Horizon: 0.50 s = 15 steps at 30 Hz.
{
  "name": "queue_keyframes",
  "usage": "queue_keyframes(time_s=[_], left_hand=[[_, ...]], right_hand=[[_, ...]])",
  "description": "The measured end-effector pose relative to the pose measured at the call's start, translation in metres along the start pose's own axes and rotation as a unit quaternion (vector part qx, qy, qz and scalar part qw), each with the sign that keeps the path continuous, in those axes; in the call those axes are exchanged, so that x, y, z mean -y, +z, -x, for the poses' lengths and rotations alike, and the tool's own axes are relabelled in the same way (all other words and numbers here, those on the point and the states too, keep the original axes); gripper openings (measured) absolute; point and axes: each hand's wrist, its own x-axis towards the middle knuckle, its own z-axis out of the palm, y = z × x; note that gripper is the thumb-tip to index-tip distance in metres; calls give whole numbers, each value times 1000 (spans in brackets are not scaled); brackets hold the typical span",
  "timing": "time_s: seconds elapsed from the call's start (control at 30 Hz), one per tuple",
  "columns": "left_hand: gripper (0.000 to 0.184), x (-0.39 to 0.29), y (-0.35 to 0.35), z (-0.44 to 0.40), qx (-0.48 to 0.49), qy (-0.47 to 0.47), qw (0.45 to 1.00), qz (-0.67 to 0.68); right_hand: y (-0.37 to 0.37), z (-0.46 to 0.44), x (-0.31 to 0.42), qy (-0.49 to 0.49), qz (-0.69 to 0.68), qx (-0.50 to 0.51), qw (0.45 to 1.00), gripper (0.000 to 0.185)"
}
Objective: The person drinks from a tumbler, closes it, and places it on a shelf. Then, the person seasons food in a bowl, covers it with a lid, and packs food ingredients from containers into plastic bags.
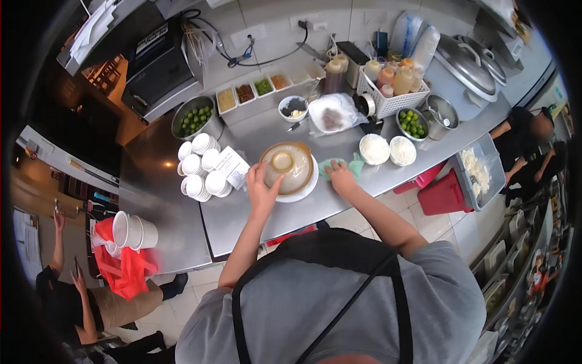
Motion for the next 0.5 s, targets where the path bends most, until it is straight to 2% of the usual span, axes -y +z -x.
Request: queue_keyframes(time_s=[0.07, 0.13, 0.17, 0.23, 0.27, 0.33, 0.37, 0.43, 0.47, 0.5], left_hand=[[50, 13, -6, 21, -17, -6, 1000, 22], [49, 24, -9, 43, -15, -163, 980, 111], [49, 34, -6, 53, -13, -167, 979, 114], [51, 56, 0, 70, 7, -288, 942, 174], [51, 59, -1, 73, 4, -294, 940, 176], [58, 66, -2, 72, 52, -458, 826, 325], [58, 70, -2, 72, 45, -463, 824, 325], [63, 78, -1, 67, 79, -477, 780, 398], [63, 81, -1, 62, 75, -482, 778, 396], [62, 83, -1, 57, 116, -499, 740, 435]], right_hand=[[-11, 41, 10, -4, -8, 20, 1000, 34], [-18, 76, 14, -37, -15, 21, 999, 35], [-24, 86, 11, -37, -12, 26, 999, 35], [-40, 101, 5, -43, -123, 174, 976, 28], [-49, 100, 2, -47, -119, 179, 975, 28], [-68, 83, -6, 25, -227, 178, 957, 25], [-74, 71, -9, 7, -254, 87, 963, 23], [-73, 39, -14, 17, -218, 9, 976, 17], [-66, 22, -16, 17, -184, -2, 983, 16], [-52, 13, -14, 18, -150, -10, 989, 15]])
